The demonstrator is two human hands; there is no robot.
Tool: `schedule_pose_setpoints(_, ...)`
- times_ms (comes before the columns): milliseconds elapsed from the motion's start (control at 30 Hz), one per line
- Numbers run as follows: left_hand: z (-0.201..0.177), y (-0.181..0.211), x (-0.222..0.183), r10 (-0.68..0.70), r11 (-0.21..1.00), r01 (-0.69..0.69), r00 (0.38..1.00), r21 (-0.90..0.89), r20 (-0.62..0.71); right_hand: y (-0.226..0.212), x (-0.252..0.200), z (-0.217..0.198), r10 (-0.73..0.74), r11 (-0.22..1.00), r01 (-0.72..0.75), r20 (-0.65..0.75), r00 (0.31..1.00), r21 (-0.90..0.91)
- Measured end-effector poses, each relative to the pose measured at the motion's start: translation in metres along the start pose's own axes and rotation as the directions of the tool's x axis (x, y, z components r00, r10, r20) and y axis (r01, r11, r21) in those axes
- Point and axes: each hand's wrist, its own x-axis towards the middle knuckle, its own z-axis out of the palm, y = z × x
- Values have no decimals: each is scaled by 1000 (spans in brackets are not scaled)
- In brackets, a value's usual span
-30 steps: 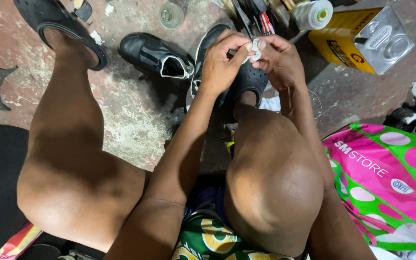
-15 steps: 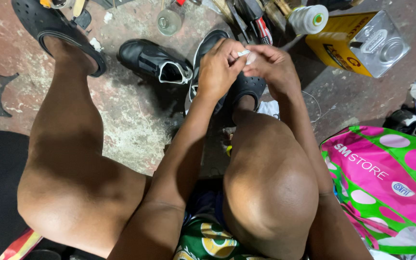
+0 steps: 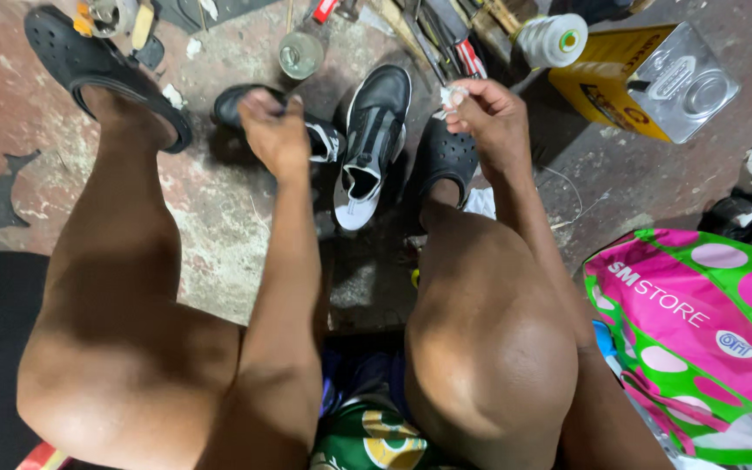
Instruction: The person cleans and applies glue to various parts of shoes, including a black upper and a white sole, using a cloth and liquid from a small bottle while sitting in a workspace.
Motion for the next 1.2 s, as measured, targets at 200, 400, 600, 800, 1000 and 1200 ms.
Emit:
schedule_pose_setpoints(200, 20, 37, 21, 26, 981, -77, 961, 177, 275, 0, 6, 1, -46, 998, 46, 12, 999, -43)
schedule_pose_setpoints(400, 31, 45, 42, 123, 933, -224, 933, 280, 337, -17, 19, 12, -84, 980, 96, 75, 994, -175)
schedule_pose_setpoints(600, 21, 85, 35, 179, 924, -316, 855, 215, 487, -55, 44, 47, -263, 802, 341, 223, 939, -491)
schedule_pose_setpoints(800, 28, 138, 27, 194, 782, -542, 680, 308, 707, -78, 80, 96, -528, 635, 651, 382, 758, -415)
schedule_pose_setpoints(1000, 20, 155, 31, 218, 765, -597, 593, 241, 775, -70, 92, 96, -545, 336, 769, 554, 629, -544)
schedule_pose_setpoints(1200, 11, 156, 34, 30, 760, -551, 559, 344, 828, -32, 121, 94, -335, 764, 461, 333, 881, -451)
